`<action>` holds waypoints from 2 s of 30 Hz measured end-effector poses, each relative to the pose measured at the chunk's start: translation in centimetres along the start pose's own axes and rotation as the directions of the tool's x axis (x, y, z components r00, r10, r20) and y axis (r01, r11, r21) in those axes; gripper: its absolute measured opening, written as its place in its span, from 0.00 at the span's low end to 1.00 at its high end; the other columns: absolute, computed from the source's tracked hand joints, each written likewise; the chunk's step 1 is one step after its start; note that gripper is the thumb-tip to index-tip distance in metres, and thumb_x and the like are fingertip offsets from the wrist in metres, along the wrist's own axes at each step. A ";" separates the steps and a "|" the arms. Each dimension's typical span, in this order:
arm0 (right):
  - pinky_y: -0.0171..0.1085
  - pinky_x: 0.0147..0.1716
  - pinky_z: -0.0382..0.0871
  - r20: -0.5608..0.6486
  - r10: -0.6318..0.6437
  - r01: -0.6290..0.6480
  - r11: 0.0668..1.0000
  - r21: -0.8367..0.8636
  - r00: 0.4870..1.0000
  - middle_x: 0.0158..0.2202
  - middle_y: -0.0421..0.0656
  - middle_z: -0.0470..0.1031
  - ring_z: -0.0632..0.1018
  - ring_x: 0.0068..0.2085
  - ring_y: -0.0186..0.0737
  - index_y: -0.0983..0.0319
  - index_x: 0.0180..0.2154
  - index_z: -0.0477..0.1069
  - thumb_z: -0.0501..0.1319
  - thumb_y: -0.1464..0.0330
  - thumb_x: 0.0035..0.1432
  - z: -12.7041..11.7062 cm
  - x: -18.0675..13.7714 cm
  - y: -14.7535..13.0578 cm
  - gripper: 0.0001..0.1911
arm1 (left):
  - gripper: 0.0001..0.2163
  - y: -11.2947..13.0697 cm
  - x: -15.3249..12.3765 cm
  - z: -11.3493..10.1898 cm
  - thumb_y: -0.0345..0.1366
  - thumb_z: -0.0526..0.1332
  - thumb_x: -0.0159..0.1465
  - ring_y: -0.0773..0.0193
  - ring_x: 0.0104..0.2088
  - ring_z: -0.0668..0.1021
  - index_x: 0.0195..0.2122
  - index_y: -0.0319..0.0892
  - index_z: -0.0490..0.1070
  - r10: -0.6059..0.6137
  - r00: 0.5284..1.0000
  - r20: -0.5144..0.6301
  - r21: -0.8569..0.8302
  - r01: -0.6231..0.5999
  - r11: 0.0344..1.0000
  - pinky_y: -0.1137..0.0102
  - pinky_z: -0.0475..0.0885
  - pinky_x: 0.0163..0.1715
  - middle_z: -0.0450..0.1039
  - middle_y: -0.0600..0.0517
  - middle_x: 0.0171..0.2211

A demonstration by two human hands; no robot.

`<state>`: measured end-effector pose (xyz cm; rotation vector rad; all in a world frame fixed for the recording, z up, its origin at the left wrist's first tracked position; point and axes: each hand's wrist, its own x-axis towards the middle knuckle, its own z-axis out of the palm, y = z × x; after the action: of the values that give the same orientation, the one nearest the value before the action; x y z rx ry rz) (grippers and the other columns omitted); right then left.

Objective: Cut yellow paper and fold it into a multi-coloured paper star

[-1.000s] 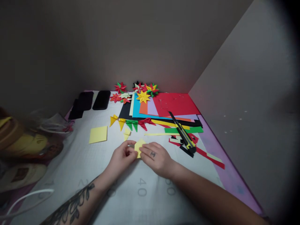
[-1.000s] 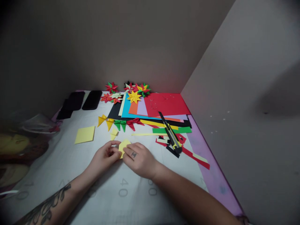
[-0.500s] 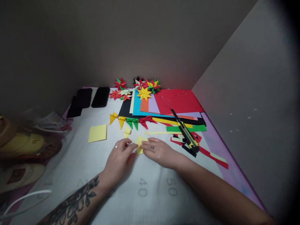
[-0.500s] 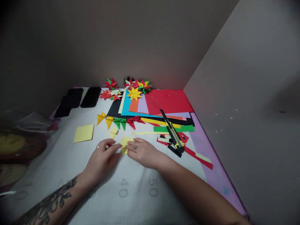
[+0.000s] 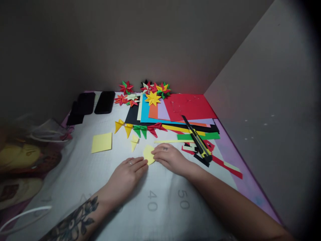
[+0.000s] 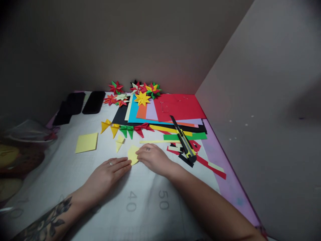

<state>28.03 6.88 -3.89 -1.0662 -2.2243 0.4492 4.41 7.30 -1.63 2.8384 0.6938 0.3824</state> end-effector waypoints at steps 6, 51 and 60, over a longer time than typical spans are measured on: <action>0.41 0.42 0.65 0.016 0.232 -0.231 0.972 -0.034 0.973 0.34 0.43 0.76 0.71 0.40 0.41 0.60 0.27 0.74 0.60 0.73 0.57 0.2 1.1 -0.6 0.08 | 0.13 0.1 0.6 -1.1 0.27 0.52 0.66 0.57 0.49 0.74 0.48 0.40 0.72 -0.048 0.991 0.127 0.019 0.046 0.999 0.61 0.69 0.45 0.75 0.48 0.48; 0.40 0.40 0.59 -0.013 0.450 -0.432 0.848 -0.308 0.893 0.35 0.44 0.69 0.68 0.40 0.42 0.61 0.28 0.68 0.56 0.70 0.57 1.5 2.0 -2.0 0.06 | 0.15 2.3 0.8 0.9 0.23 0.49 0.64 0.56 0.37 0.73 0.50 0.31 0.67 -0.061 0.994 0.085 0.271 0.036 0.962 0.61 0.71 0.36 0.72 0.44 0.35; 0.43 0.40 0.60 -0.042 0.472 -0.457 0.821 -0.342 0.880 0.36 0.45 0.69 0.67 0.41 0.46 0.60 0.32 0.66 0.58 0.69 0.57 1.5 1.7 -2.1 0.01 | 0.18 3.6 1.0 1.4 0.21 0.52 0.60 0.53 0.41 0.75 0.51 0.28 0.69 -0.133 0.969 0.208 0.365 0.049 0.930 0.60 0.72 0.41 0.73 0.39 0.41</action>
<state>24.98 6.89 -3.25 -1.8245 -2.1119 0.2871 7.26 4.45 -1.88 3.0972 0.9247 -0.1028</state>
